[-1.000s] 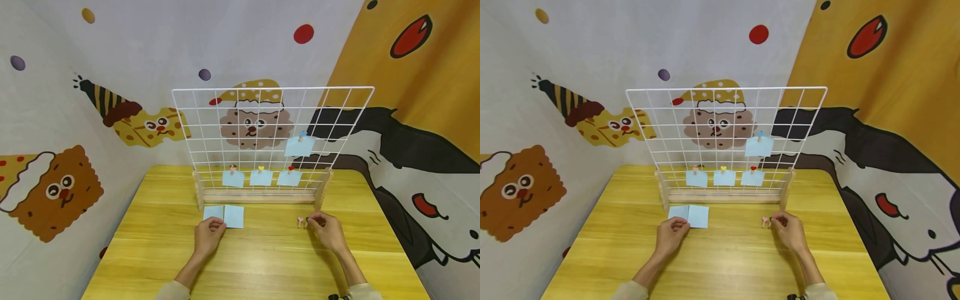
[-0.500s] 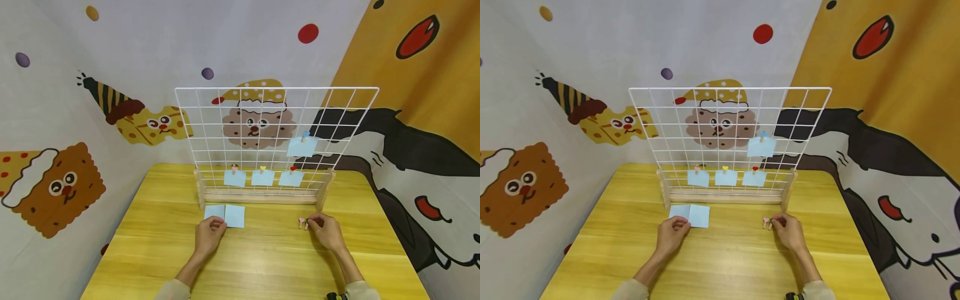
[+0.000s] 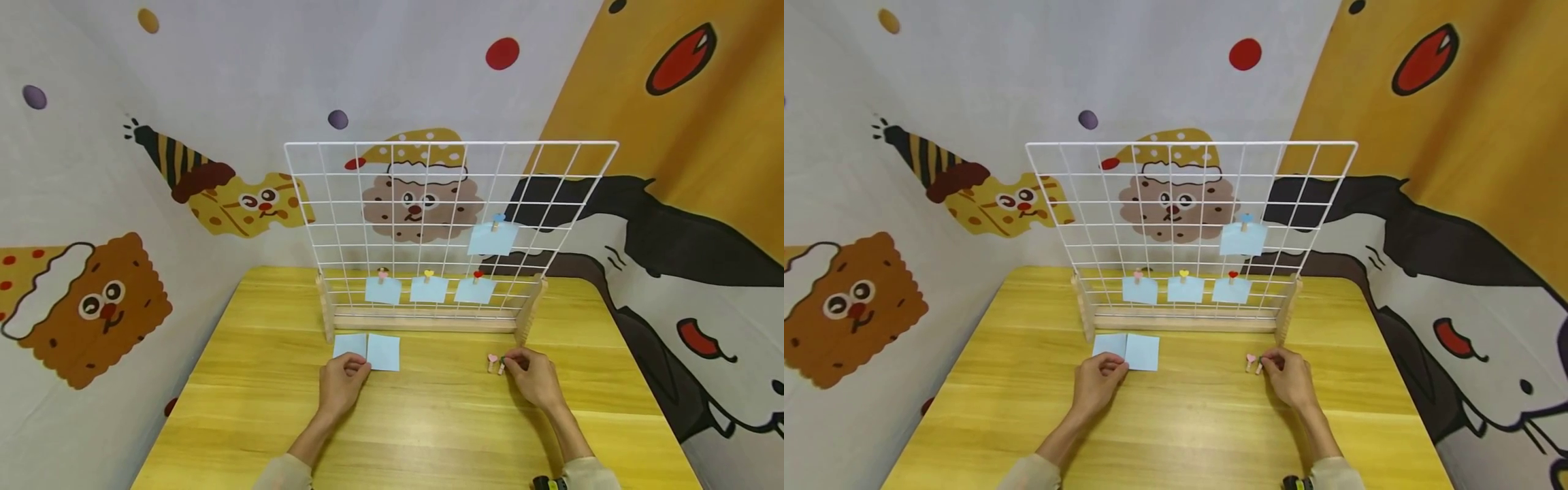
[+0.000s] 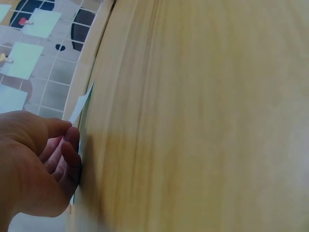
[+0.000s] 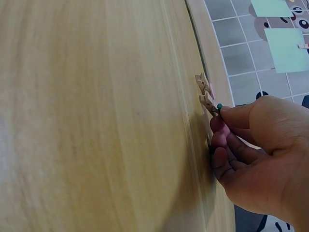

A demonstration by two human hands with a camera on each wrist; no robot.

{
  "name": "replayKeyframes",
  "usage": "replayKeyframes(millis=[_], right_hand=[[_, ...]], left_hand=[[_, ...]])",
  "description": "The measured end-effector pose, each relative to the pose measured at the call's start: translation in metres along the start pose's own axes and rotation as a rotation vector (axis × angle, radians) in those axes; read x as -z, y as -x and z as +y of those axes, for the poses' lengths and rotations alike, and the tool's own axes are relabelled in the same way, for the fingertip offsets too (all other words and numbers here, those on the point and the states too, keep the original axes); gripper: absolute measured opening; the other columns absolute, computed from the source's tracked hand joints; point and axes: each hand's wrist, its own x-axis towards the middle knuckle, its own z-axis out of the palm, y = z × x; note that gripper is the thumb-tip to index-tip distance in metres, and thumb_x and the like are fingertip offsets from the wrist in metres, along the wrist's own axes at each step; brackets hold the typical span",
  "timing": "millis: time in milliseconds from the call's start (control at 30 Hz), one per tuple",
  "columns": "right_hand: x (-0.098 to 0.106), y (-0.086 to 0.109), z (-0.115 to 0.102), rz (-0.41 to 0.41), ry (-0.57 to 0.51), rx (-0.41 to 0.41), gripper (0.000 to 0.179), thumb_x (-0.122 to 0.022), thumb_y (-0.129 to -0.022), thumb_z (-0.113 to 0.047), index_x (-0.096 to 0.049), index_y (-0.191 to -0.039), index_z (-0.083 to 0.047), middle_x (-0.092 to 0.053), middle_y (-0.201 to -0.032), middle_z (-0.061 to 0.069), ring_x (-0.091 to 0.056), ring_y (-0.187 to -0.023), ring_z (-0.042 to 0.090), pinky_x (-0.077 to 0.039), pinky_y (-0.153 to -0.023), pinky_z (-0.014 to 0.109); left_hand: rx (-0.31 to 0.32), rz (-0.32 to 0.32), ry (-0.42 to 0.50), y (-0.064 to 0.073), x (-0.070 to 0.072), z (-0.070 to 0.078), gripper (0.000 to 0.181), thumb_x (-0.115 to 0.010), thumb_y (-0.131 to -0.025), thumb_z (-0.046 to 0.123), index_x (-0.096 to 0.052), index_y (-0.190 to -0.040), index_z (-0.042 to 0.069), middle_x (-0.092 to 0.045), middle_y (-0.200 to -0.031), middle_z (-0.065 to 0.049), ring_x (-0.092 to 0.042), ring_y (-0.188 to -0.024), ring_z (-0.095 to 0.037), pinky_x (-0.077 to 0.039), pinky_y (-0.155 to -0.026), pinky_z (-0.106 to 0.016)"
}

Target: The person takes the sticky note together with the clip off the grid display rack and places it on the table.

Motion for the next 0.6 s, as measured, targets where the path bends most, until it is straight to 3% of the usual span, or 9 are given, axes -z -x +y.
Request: replayKeyframes(millis=[600], right_hand=[[0.0019, 0.0002, -0.0002, -0.025, 0.006, -0.021, 0.014, -0.073, -0.111, -0.013, -0.082, -0.115, -0.004, -0.083, -0.102, 0.01, -0.069, -0.087, 0.013, -0.055, -0.074, 0.023]], left_hand=[[-0.005, -0.007, -0.077, -0.0016, -0.0003, 0.0062, 0.006, -0.09, -0.095, 0.008, -0.085, -0.091, 0.008, -0.086, -0.085, -0.007, -0.08, -0.074, -0.014, -0.062, -0.067, -0.02]])
